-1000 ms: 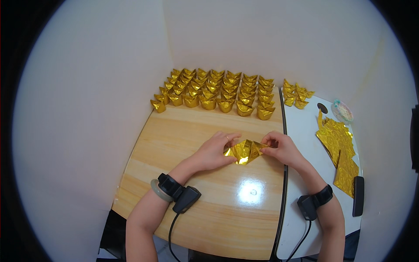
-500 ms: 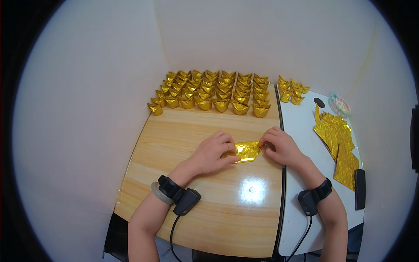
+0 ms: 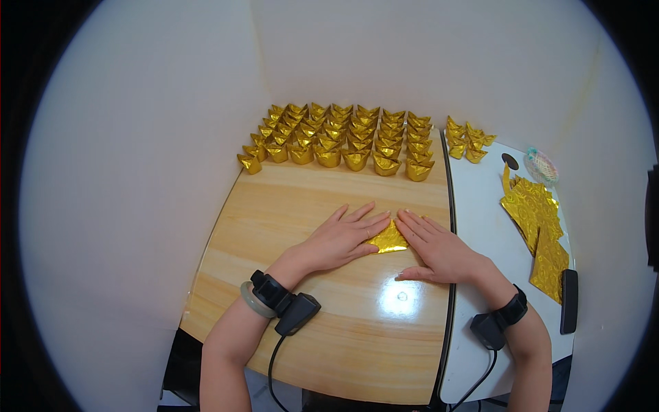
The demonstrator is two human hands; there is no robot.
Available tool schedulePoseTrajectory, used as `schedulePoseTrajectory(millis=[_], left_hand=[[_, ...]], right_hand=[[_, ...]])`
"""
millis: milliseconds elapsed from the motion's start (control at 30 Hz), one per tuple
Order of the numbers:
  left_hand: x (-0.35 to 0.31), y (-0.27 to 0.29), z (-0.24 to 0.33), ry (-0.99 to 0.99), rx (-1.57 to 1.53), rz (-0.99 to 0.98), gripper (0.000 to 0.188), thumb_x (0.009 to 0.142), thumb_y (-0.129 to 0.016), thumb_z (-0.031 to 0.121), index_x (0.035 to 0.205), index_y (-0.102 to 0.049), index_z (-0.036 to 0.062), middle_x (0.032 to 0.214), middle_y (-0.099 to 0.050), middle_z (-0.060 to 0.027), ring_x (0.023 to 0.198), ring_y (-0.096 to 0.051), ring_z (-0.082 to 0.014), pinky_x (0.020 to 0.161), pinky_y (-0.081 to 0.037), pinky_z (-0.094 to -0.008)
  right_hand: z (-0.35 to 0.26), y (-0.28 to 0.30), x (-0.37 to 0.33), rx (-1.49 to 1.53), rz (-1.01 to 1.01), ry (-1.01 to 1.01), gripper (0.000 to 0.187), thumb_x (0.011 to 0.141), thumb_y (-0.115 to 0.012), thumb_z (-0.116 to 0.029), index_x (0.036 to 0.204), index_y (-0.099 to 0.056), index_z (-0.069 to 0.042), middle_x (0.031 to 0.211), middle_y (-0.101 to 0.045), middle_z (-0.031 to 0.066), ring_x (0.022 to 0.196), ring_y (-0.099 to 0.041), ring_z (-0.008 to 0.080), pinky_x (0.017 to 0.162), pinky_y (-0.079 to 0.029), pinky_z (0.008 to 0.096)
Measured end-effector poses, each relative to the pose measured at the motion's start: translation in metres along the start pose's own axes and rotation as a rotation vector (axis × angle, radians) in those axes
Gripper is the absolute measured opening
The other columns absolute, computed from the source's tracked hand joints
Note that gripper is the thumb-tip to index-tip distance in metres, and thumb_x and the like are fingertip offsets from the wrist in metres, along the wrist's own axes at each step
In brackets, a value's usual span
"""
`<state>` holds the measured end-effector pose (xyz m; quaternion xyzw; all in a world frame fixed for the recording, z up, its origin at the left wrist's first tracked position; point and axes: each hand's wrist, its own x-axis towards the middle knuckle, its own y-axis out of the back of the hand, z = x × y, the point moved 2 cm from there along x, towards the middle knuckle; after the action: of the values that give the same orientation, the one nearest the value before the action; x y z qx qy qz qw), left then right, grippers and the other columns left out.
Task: Folding sheets of gold foil paper into traditional ingot shapes and placing them on a stack.
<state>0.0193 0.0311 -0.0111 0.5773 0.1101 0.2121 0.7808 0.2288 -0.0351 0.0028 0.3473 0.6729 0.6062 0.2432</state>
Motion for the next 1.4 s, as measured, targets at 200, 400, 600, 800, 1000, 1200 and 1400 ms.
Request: schedulePoseTrajectory(millis=[200,400,600,800,1000,1200,1400], left_hand=[[-0.001,0.001,-0.002,0.036,0.049,-0.027,0.059,0.091,-0.044,0.042,0.142,-0.028,0.0169,0.149,-0.022,-0.0043,0.138,-0.014,-0.0302,0.109,-0.014,-0.0522],[-0.001,-0.003,-0.005,0.031,0.21,0.029,0.063,0.09,-0.044,0.048,0.142,-0.028,0.0167,0.149,-0.02,-0.0116,0.137,-0.013,-0.0369,0.107,-0.017,-0.0531],[-0.002,-0.006,-0.006,0.073,0.191,0.046,0.068,0.089,-0.044,0.052,0.141,-0.027,0.0109,0.148,-0.019,-0.0169,0.137,-0.013,-0.0376,0.106,-0.019,-0.0537],[-0.002,-0.009,-0.008,0.049,0.21,0.066,0.07,0.088,-0.045,0.052,0.14,-0.028,0.0083,0.146,-0.021,-0.018,0.136,-0.015,-0.037,0.106,-0.02,-0.0528],[-0.002,-0.004,-0.004,0.059,0.109,0.124,0.072,0.084,-0.056,0.045,0.139,-0.03,0.0077,0.145,-0.023,-0.0177,0.134,-0.02,-0.0364,0.107,-0.021,-0.0475],[-0.004,0.01,0.015,-0.213,0.037,0.244,0.045,0.073,-0.071,0.028,0.112,-0.058,0.0094,0.11,-0.054,-0.0105,0.102,-0.048,-0.0297,0.088,-0.041,-0.04],[-0.006,0.01,0.019,-0.138,-0.126,0.267,0.034,0.071,-0.073,0.023,0.1,-0.062,0.0092,0.091,-0.056,-0.0069,0.081,-0.056,-0.0239,0.068,-0.048,-0.032]], right_hand=[[0.011,-0.001,-0.007,-0.063,-0.09,-0.121,0.098,0.081,-0.042,-0.068,0.137,-0.021,0.009,0.143,-0.021,0.0285,0.135,-0.02,0.0364,0.111,-0.018,0.0404],[0.013,0.0,-0.009,-0.156,-0.1,-0.21,0.102,0.079,-0.041,-0.071,0.136,-0.021,0.012,0.143,-0.022,0.0282,0.136,-0.018,0.0347,0.111,-0.015,0.0416],[0.012,-0.01,-0.006,-0.258,-0.042,-0.334,0.101,0.078,-0.043,-0.071,0.134,-0.026,0.012,0.142,-0.025,0.0273,0.135,-0.021,0.0346,0.111,-0.014,0.0428],[-0.004,0.018,0.003,-0.276,0.261,-0.197,0.081,0.076,-0.061,-0.055,0.131,-0.039,0.0,0.138,-0.035,0.0217,0.132,-0.027,0.0345,0.11,-0.018,0.0456],[0.007,0.004,-0.001,0.154,0.123,-0.06,0.06,0.08,-0.063,-0.043,0.126,-0.049,-0.008,0.13,-0.049,0.0104,0.126,-0.039,0.0268,0.108,-0.023,0.0465],[0.003,0.005,0.0,0.184,0.166,-0.075,0.049,0.081,-0.063,-0.038,0.119,-0.055,-0.008,0.124,-0.055,0.0075,0.121,-0.046,0.0242,0.105,-0.028,0.0464],[0.0,0.006,0.0,0.14,0.232,0.04,0.039,0.076,-0.068,-0.032,0.105,-0.06,-0.007,0.107,-0.061,0.0059,0.102,-0.055,0.0233,0.09,-0.043,0.0398]])
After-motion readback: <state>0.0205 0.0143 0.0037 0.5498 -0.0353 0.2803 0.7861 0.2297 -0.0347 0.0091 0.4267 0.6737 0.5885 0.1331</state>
